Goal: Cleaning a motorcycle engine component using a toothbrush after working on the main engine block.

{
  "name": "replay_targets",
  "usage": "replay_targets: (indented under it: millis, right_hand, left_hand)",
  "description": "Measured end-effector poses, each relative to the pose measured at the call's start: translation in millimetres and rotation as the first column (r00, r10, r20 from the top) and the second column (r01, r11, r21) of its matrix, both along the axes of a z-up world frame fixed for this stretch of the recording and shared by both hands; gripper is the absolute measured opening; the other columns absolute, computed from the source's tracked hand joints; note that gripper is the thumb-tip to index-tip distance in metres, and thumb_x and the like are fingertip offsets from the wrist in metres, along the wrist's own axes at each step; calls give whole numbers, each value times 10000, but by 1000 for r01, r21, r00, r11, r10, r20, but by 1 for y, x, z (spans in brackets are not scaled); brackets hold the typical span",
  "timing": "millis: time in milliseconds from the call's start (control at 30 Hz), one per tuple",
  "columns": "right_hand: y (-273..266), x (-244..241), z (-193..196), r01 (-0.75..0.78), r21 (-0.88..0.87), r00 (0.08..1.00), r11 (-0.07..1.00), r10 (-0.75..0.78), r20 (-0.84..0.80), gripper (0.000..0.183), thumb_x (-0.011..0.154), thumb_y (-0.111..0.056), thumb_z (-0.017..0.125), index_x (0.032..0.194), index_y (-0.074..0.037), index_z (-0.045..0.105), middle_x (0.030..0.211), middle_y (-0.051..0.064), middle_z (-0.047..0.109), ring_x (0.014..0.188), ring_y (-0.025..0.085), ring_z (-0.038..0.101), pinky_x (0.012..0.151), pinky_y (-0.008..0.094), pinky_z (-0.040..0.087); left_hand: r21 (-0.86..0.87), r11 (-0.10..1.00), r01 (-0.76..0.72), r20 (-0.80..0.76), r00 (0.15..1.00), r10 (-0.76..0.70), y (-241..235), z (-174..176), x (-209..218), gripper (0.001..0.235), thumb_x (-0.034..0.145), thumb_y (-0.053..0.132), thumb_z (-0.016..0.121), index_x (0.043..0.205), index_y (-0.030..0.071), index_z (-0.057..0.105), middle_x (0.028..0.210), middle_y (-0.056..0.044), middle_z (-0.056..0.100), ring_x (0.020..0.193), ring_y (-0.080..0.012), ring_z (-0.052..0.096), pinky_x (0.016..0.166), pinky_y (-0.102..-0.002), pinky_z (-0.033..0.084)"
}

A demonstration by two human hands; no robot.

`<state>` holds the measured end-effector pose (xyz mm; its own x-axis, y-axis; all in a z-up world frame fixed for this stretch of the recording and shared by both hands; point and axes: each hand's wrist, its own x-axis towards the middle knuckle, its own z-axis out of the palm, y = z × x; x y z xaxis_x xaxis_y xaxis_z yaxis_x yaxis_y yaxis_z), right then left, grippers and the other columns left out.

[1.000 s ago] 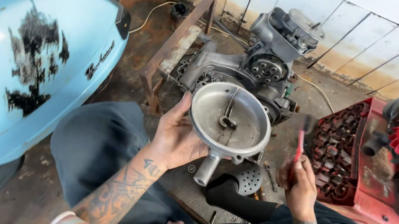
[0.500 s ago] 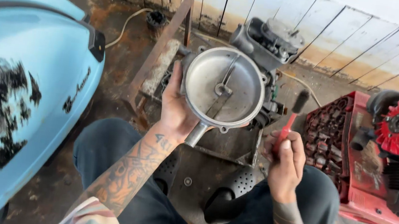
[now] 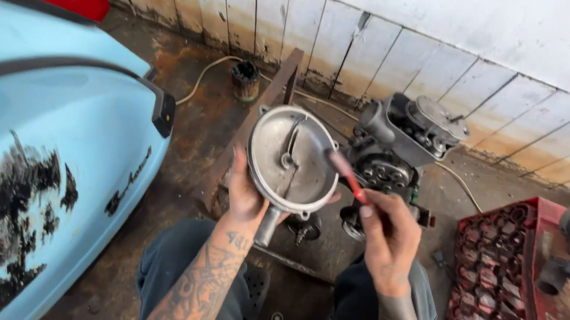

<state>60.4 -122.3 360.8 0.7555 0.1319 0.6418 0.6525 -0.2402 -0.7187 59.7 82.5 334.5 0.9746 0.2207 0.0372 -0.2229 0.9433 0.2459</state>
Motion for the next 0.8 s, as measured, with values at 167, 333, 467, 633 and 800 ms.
replay_targets:
  millis: [167, 333, 467, 633, 800]
  right_hand:
    - [24, 15, -7, 6, -90, 999, 996, -10, -46, 184, 938, -63, 717, 1109, -36, 781, 811, 137, 704, 689, 229, 651, 661, 341, 516]
    - [31, 8, -13, -123, -8, 963, 992, 117, -242, 190, 919, -103, 728, 1085, -57, 807, 862, 133, 775, 770, 186, 672, 736, 395, 554]
    - [19, 5, -12, -433, 144, 808, 890, 454, -376, 136, 903, -84, 734, 992, -27, 820, 705, 95, 718, 617, 113, 570, 584, 318, 505]
    - [4, 24, -8, -590, -50, 753, 806, 527, -394, 186, 929, -52, 681, 1043, 12, 814, 817, 237, 784, 698, 315, 728, 697, 442, 562]
    - [-24, 37, -8, 130, -407, 991, 904, -101, 93, 221, 968, -171, 751, 1186, -169, 794, 935, 79, 725, 797, 248, 676, 835, 345, 490]
  left_hand:
    - [572, 820, -6, 111, 991, -71, 15, 27, -17, 890, 795, 460, 723, 1502, 72, 348, 1335, -182, 564, 1168, -311, 535, 1023, -454, 464]
    - [922, 323, -216, 242, 970, -40, 23, 35, -22, 1315, 642, 375, 905, 1617, 34, 91, 1491, -312, 251, 1350, -506, 302, 1120, -699, 291]
    - [856, 322, -404, 405, 912, 67, 26, 32, -18, 1335, 612, 283, 922, 1620, 82, 70, 1559, -303, 183, 1366, -485, 321, 1114, -708, 337]
    - [730, 517, -447, 449, 884, 131, 45, -18, -10, 1270, 675, 398, 842, 1640, 146, 56, 1519, -183, 339, 1265, -315, 399, 1051, -548, 426]
    - [650, 743, -157, 339, 935, -99, 29, -40, -14, 943, 792, 391, 666, 1549, -9, 270, 1311, -285, 539, 1082, -361, 577, 927, -569, 529]
